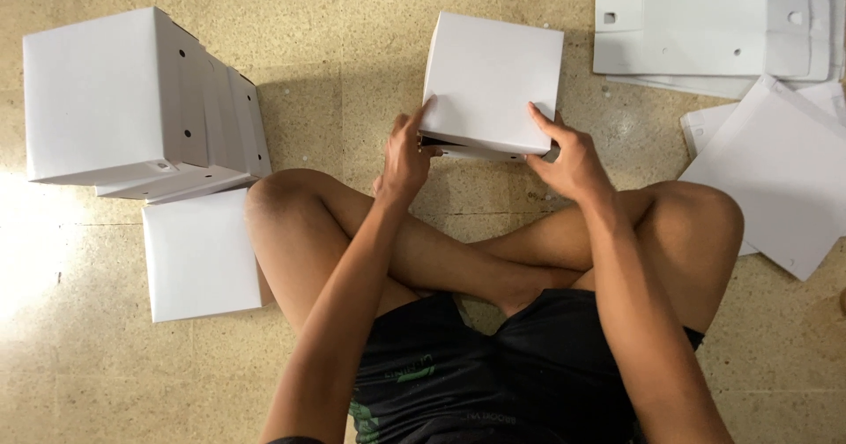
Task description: Assembling cardboard boxes by folding flat sheets and tucking in flaps while sitting on the floor.
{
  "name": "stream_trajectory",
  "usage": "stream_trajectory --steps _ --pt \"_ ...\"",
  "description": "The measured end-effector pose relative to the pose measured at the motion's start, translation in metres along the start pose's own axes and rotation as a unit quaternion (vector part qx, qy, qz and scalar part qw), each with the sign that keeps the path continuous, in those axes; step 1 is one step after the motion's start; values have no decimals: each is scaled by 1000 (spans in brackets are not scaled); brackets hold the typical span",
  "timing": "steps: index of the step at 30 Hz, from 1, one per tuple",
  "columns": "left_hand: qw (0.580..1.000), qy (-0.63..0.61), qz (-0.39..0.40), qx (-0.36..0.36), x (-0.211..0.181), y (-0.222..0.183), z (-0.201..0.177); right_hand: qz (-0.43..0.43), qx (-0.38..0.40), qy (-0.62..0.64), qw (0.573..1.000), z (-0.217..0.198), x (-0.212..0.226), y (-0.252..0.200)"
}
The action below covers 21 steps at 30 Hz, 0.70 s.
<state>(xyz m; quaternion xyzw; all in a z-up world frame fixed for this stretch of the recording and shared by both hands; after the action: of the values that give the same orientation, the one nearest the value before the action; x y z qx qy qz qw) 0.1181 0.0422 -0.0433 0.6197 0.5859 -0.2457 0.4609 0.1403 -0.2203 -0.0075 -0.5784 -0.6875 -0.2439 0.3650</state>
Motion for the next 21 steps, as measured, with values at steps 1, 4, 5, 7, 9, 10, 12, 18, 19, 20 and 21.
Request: stream_trajectory --steps 1,4,5,7,9,10,12,18,19,20,21 --pt "999 9 25 18 21 4 8 -9 11 -7 1000 -1 6 0" --pt "998 27 52 9 44 2 17 -25 29 -30 999 1 20 -2" --pt "997 37 59 -18 44 1 15 -32 33 -45 998 3 26 -1" --pt "997 35 49 -40 36 3 13 -33 13 -39 999 9 9 5" --pt "997 34 33 -62 38 1 13 -33 -1 -33 999 10 5 6" --pt "996 28 51 -70 40 1 14 -28 -3 -17 999 8 10 5" --pt "995 23 67 -77 41 -2 15 -23 -4 -1 1000 5 14 4" --pt "992 -101 49 -57 31 -3 14 32 9 40 999 -4 -11 7" --pt "991 -111 43 -67 32 -2 12 30 9 52 998 -5 -10 7" --pt "989 -119 38 -78 32 -1 10 26 9 64 998 -4 -9 8" --pt "989 -119 38 -79 35 -1 10 26 10 64 998 -5 -8 8"
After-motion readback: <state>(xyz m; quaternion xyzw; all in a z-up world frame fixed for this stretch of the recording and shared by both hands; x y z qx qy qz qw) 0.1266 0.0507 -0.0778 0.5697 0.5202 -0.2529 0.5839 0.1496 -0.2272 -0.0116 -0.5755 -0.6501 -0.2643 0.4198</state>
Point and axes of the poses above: each hand's wrist, its own y-axis towards the middle knuckle, its own z-axis out of the palm, x = y × z, the point moved 7 cm from there along y, towards the middle knuckle, and after that the axes turned 15 degrees about z, right-handed, at the moved point
